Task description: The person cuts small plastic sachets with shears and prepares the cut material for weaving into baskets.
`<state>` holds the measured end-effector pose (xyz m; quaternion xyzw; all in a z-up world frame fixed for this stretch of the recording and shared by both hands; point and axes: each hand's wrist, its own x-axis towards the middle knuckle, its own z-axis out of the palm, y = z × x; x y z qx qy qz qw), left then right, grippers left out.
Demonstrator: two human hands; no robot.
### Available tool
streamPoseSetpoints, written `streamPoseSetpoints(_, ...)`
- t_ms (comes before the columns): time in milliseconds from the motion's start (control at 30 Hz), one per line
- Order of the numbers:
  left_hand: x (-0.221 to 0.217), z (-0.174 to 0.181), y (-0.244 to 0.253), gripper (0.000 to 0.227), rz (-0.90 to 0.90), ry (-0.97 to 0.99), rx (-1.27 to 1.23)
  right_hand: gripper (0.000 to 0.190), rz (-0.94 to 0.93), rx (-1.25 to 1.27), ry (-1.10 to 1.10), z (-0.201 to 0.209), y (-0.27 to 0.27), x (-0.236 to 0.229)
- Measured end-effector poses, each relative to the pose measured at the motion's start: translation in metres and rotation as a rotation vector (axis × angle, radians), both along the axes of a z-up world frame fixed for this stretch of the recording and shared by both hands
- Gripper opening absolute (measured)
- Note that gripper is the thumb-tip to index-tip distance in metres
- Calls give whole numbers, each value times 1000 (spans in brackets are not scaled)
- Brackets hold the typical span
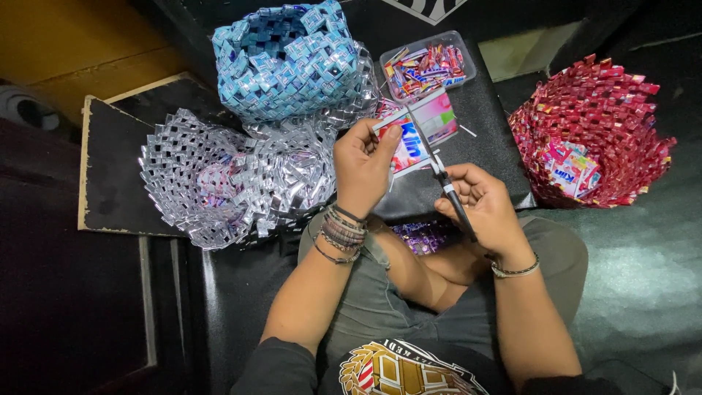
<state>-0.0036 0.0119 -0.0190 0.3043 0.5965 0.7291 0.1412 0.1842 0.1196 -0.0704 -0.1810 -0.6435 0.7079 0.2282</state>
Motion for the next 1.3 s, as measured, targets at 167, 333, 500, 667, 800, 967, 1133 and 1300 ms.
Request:
streamPoseSetpoints(167, -10, -4, 0, 18, 48, -59, 11, 47, -65, 19, -63, -13, 6, 10)
streamPoseSetpoints(333, -18, -1, -3, 21, 71, -94, 42, 60, -255, 228, -256, -26, 11, 22)
streamPoseSetpoints(500, -16, -2, -4, 28, 74, -113, 40, 54, -308, 881, -792, -39, 18, 18)
streamPoseSetpoints(667, -15, 6, -8, 30, 7, -35, -8, 57, -310, 1083, -790, -74, 26, 16)
streamPoseSetpoints(800, -16, 7, -10, 31, -42, -11, -35, 57, -288, 1142, -772, -71, 26, 11)
streamPoseSetpoints(967, -14, 10, -11, 32, -59, -13, -36, 63, -140, 996, -866, -35, 17, 4)
streamPoseSetpoints(1133, -4, 27, -16, 32, -68, -41, -15, 49, -260, 812, -377, 19, -11, -19)
streamPoseSetpoints(1300, -3, 37, -20, 33, -60, 18, -3, 25, -218, 400, -1, 54, -23, -50)
